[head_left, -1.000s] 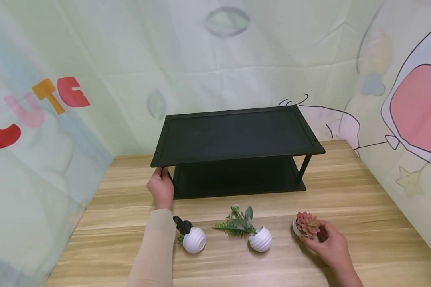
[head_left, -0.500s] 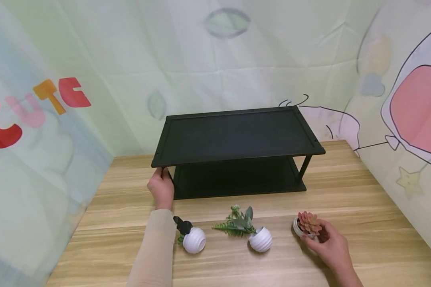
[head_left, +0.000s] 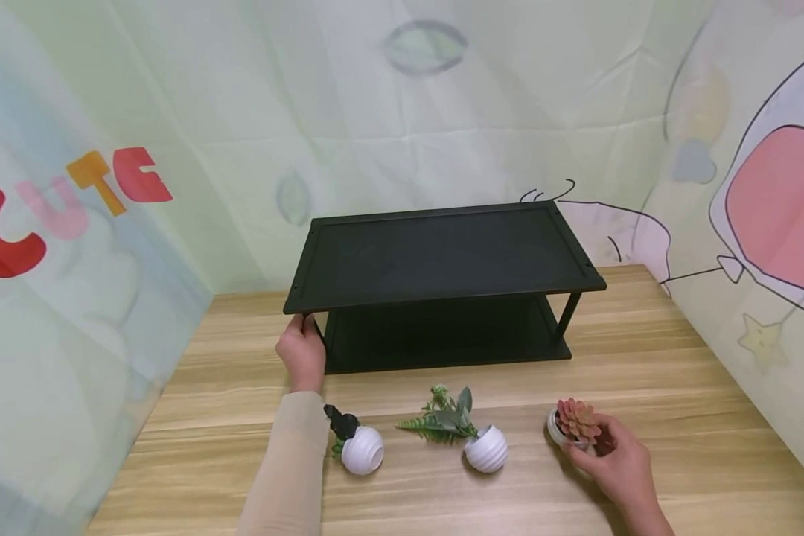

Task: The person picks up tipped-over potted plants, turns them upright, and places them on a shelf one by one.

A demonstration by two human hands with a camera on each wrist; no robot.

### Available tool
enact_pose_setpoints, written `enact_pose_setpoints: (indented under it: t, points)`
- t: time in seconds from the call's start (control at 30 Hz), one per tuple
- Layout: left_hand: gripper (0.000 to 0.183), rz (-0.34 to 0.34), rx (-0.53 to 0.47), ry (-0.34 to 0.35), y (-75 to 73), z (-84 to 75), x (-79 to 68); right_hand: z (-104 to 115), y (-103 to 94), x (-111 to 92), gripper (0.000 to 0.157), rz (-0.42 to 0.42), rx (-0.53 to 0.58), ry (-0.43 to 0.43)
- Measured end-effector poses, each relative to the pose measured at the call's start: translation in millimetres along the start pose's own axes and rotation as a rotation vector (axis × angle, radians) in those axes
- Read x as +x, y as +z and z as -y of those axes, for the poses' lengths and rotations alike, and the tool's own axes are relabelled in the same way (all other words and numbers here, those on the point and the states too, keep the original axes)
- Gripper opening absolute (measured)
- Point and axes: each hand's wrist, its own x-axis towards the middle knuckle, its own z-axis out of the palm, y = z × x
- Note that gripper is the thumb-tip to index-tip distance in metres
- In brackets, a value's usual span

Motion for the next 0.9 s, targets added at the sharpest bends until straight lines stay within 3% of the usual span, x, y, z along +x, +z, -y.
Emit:
enact_pose_setpoints:
  t: [0.5, 0.9]
  points:
    - [0.019, -0.02, 0.012, 0.026, -0.4, -1.8, -1.9, 27.0, -11.7, 8.2, 0.05, 0.005, 0.002, 0.019]
    - [0.019, -0.044, 0.021, 0.042, 0.6, -0.4, -1.5, 49.5, -20.4, 26.2, 0.047, -0.075, 0.047, -0.039]
